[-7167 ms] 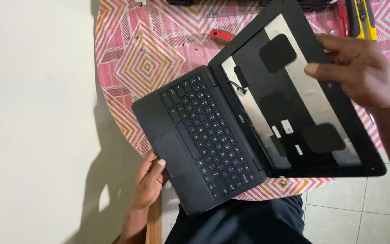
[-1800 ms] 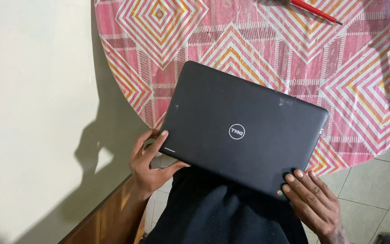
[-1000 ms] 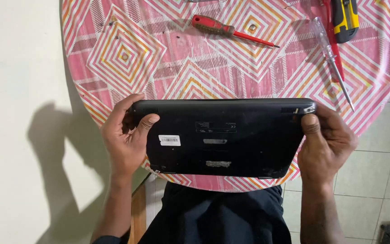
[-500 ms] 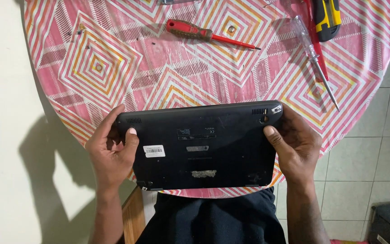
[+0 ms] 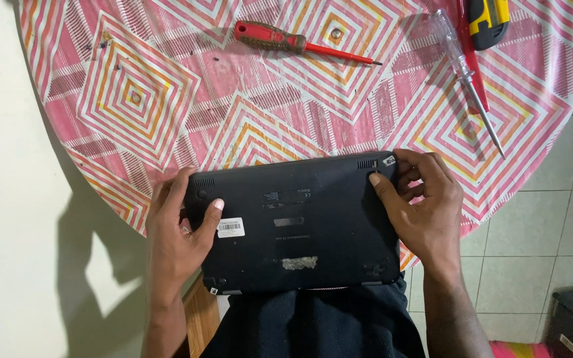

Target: The person opens a black Dell laptop, flips it over, and uses a red screwdriver to remove screws from the bottom casing. They then use a metal prying tool to separate the back cover, revealing the internal components.

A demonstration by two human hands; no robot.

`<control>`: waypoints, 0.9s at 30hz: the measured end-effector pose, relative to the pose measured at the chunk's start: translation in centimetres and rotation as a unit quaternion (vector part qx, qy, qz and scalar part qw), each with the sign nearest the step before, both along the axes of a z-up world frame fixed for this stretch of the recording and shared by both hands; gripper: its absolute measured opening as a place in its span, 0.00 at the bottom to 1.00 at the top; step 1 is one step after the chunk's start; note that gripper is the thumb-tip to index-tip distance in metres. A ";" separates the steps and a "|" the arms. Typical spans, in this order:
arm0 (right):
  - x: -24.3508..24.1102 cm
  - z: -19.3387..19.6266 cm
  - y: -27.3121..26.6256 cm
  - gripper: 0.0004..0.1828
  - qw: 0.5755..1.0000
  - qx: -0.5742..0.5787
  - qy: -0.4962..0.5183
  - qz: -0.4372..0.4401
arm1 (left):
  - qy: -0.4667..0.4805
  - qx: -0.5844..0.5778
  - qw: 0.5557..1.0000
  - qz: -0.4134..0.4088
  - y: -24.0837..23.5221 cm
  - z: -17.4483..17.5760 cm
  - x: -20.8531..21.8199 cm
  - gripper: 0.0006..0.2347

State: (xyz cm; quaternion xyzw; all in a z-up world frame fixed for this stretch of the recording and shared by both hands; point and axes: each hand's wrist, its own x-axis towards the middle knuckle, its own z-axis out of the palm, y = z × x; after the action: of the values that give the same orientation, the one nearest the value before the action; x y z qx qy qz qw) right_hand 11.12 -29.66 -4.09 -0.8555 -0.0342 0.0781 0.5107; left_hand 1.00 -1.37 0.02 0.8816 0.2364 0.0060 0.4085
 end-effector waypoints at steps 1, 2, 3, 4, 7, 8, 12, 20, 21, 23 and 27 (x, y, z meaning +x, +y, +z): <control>0.2 0.2 0.2 0.21 1.000 -0.024 -0.007 0.004 | 0.029 0.011 0.999 -0.006 -0.2 0.3 0.2 0.22; 0.4 0.5 0.3 0.19 0.999 -0.048 -0.013 0.009 | 0.058 0.022 0.998 -0.011 -0.3 0.7 0.4 0.23; 0.6 0.6 0.2 0.19 0.999 -0.048 -0.012 0.008 | 0.059 0.022 0.998 -0.012 -0.4 0.7 0.4 0.23; 0.8 0.7 0.1 0.19 0.997 -0.069 0.003 0.021 | 0.080 0.037 0.996 -0.015 -0.3 0.8 0.5 0.24; 1.6 1.4 0.4 0.19 0.987 -0.149 0.016 0.054 | 0.093 0.064 0.994 -0.014 -0.2 0.2 -0.1 0.25; 1.9 1.7 0.5 0.19 0.975 -0.211 0.014 0.070 | 0.085 0.071 0.994 -0.017 -0.2 -0.2 -0.4 0.25; 2.0 1.3 0.7 0.18 0.943 -0.309 0.010 0.124 | 0.074 0.097 0.992 -0.040 0.1 -1.5 -1.8 0.25; 1.3 -0.8 0.4 0.18 0.915 -0.363 -0.101 0.143 | -0.055 0.164 0.979 -0.107 -1.0 -2.8 -2.2 0.24; 1.2 -0.7 0.4 0.18 0.915 -0.363 -0.100 0.145 | -0.053 0.163 0.979 -0.106 -1.4 -2.7 -1.9 0.24; 1.2 -0.5 0.5 0.17 0.930 -0.334 -0.096 0.124 | -0.041 0.209 0.966 -0.149 -2.1 -2.6 -1.4 0.26; 1.3 0.9 0.6 0.12 0.936 -0.317 -0.091 0.126 | -0.068 0.193 0.961 -0.187 -3.8 -2.7 0.6 0.24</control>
State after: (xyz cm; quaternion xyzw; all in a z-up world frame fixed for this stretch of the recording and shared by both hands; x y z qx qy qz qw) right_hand 12.45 -29.05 -3.24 -0.9651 -0.1613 0.0705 0.1938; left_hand 1.59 -5.21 -2.69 0.9696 0.0336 0.0353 0.2399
